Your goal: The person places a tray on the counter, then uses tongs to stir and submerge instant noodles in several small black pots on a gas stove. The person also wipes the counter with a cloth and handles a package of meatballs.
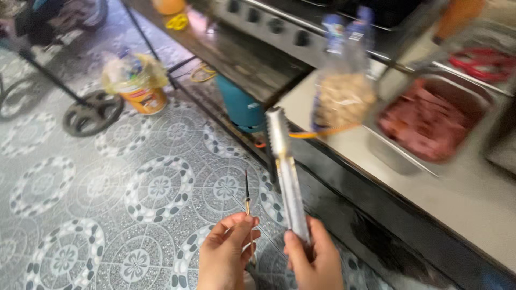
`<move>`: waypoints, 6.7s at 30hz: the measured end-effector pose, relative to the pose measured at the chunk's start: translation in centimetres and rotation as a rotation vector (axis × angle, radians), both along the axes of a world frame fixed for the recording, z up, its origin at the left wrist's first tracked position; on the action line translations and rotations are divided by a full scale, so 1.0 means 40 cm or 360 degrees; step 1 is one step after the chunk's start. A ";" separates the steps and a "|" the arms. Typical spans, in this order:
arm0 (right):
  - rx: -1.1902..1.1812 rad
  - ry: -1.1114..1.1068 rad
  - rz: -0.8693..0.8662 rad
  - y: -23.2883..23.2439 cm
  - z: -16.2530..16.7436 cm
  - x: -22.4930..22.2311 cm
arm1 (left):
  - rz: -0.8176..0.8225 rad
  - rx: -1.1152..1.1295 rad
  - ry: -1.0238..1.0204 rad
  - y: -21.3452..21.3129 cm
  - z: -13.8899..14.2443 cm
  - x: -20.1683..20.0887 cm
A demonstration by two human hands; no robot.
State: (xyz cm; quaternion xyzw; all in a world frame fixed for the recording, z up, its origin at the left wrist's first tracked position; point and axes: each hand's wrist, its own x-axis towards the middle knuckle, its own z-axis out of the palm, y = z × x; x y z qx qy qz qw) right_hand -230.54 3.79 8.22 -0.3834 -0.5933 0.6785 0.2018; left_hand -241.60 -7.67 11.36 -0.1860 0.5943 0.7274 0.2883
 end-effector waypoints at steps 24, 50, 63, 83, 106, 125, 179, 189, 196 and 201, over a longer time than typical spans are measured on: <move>0.0055 0.0004 0.0710 -0.301 -0.151 -1.728 | 0.0636 0.0427 -0.0275 -0.338 -0.187 -1.498; -0.0050 -0.0203 0.0272 -0.277 -0.235 -3.495 | 0.0605 -0.0284 -0.0072 -0.277 -0.596 -3.454; -0.0056 -0.0469 0.0015 -0.268 -0.337 -3.488 | -0.0267 -0.0515 0.0019 -0.293 -0.841 -3.376; 0.0151 -0.0814 -0.1161 -0.738 -0.112 -2.376 | -0.2213 -0.0209 -0.0421 -0.439 -0.241 -2.363; 0.0128 -0.0807 -0.2518 -1.069 0.063 -0.977 | -0.3208 0.0248 -0.0307 -0.509 -0.171 -0.824; -0.0039 -0.0049 -0.3093 -0.772 -0.152 0.408 | -0.3008 0.0054 0.0415 -0.086 -0.028 0.453; 0.1528 -0.1760 -0.0346 0.960 -0.251 1.935 | -0.0356 -0.0462 0.0258 0.747 -0.129 1.758; 0.1596 -0.1605 0.0143 0.963 -0.232 1.411 | -0.0025 -0.0467 0.0364 0.735 -0.145 1.544; 0.1697 -0.1415 0.0087 0.945 -0.237 1.056 | 0.0095 -0.0430 0.0297 0.743 -0.181 1.270; 0.1642 -0.1436 0.0241 0.947 -0.239 0.827 | 0.0004 -0.0395 0.0389 0.716 -0.220 1.076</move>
